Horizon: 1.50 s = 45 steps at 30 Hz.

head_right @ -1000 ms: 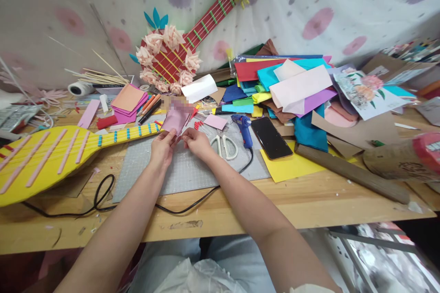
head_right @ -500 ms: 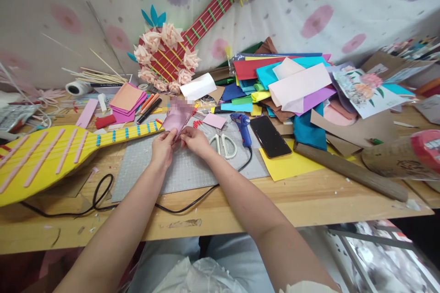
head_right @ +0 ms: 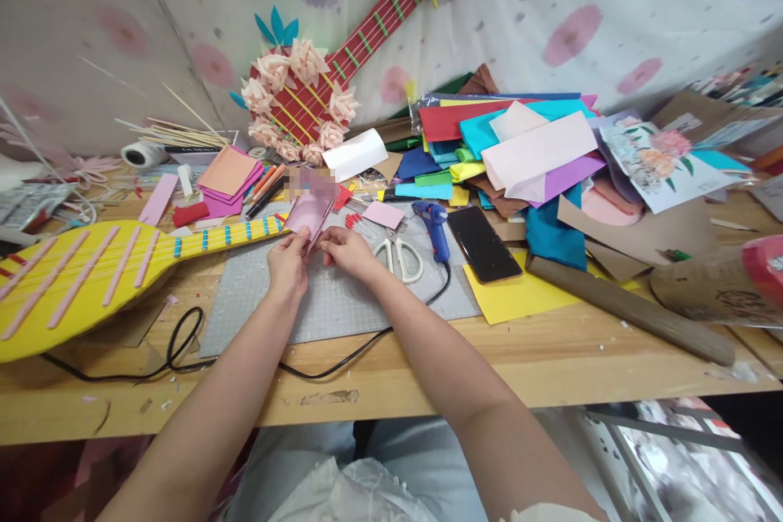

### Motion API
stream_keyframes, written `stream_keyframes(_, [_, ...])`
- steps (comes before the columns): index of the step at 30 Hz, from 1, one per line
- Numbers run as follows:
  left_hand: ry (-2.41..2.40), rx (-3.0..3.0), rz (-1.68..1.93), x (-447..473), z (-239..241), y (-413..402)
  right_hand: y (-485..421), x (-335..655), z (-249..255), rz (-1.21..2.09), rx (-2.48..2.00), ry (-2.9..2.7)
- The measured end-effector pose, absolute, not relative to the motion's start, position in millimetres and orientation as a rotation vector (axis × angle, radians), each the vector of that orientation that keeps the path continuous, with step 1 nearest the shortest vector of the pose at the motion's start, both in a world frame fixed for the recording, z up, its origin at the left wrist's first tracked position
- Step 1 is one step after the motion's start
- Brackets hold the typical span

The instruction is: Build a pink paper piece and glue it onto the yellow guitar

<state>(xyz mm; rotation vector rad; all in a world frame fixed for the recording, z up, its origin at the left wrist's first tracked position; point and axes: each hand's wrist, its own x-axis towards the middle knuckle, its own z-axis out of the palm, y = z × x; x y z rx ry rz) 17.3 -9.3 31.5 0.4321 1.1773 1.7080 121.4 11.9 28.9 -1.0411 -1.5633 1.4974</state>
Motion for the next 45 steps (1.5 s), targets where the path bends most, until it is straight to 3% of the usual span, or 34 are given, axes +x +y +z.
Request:
stream_keyframes(18, [1.198,0.372,1.801,-2.4,36.3,-5.9,6.2,135.5,23.0,1.515,-1.038,-1.580])
stream_keyframes(45, [1.117,0.350,1.560,0.1,40.0,-12.1,0.9,126.5,25.7,1.291,-1.044,-1.762])
